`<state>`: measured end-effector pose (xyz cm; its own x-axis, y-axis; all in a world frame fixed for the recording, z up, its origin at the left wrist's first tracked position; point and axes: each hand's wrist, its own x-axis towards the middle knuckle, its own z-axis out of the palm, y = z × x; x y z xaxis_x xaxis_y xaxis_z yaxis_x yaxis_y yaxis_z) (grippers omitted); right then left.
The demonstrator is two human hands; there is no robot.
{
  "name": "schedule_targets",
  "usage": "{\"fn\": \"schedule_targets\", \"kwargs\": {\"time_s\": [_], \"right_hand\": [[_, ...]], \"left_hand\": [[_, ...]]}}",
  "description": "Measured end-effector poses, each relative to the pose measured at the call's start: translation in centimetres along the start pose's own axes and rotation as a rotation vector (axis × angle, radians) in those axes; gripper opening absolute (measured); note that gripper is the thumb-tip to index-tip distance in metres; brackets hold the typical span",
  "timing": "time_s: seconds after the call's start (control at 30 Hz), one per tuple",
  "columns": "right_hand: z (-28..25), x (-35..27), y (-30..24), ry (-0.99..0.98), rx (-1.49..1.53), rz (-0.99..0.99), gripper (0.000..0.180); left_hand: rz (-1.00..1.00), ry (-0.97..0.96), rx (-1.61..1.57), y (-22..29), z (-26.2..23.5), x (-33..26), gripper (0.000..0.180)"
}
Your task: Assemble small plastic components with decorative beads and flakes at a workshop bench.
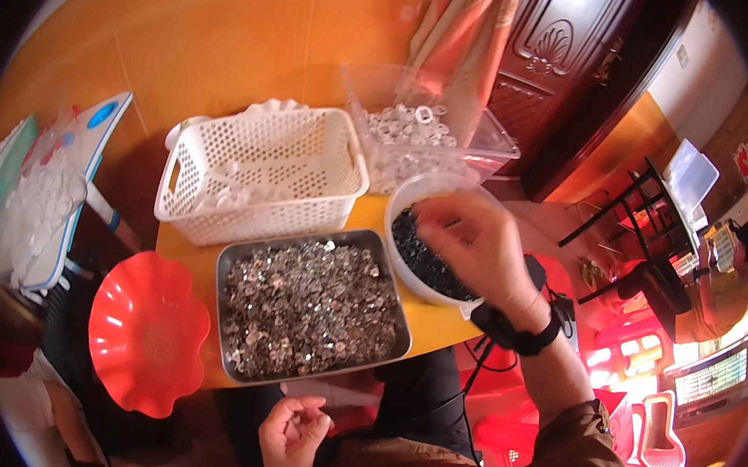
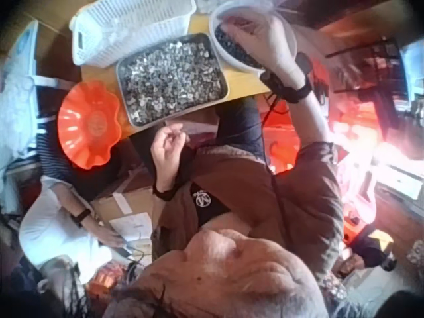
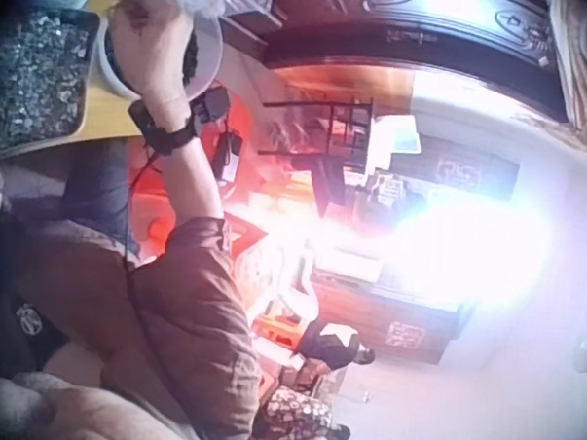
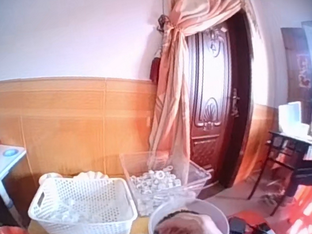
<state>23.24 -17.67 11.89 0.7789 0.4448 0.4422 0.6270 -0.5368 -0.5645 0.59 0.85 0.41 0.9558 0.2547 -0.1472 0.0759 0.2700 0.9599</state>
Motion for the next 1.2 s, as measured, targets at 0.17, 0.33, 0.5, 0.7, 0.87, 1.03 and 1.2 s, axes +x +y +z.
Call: {"fn": "schedule_targets", "kwargs": {"time_s": [0.17,0.33,0.5,0.7,0.87,1.03,1.2], "right_hand": [[5.6,-1.8,0.1,-0.161,-0.030,-0.228,0.015],[3.6,0.2,-0.3,-0.082,-0.073,-0.138,0.012],[-1.9,1.2,3.8,-0.211,-0.372,0.014,0.018],[-2.8,2.5,1.3,-0.169,-0.105,0.049,0.025],[3.6,7.3,-2.4,-0.155,0.036,-0.100,0.033],[12.4,13.1,2.7,-0.445,-0.081,-0.156,0.038],[18.1,15.9,7.2,-0.650,-0.250,-0.021,0.046]], "left_hand": [[0.002,-0.039,-0.012,-0.7,-0.2,0.1,0.020],[-0.028,-0.008,-0.023,-1.0,-1.0,-0.3,0.020],[-0.016,0.032,0.029,-0.2,-1.5,-0.2,0.018],[-0.031,-0.034,-0.007,0.1,-1.4,0.6,0.018],[-0.095,-0.059,-0.175,0.8,-0.7,0.6,0.018],[-0.042,-0.095,-0.041,-0.3,-1.8,0.6,0.016],[-0.084,-0.042,0.085,-1.4,-3.9,0.9,0.012]]}}
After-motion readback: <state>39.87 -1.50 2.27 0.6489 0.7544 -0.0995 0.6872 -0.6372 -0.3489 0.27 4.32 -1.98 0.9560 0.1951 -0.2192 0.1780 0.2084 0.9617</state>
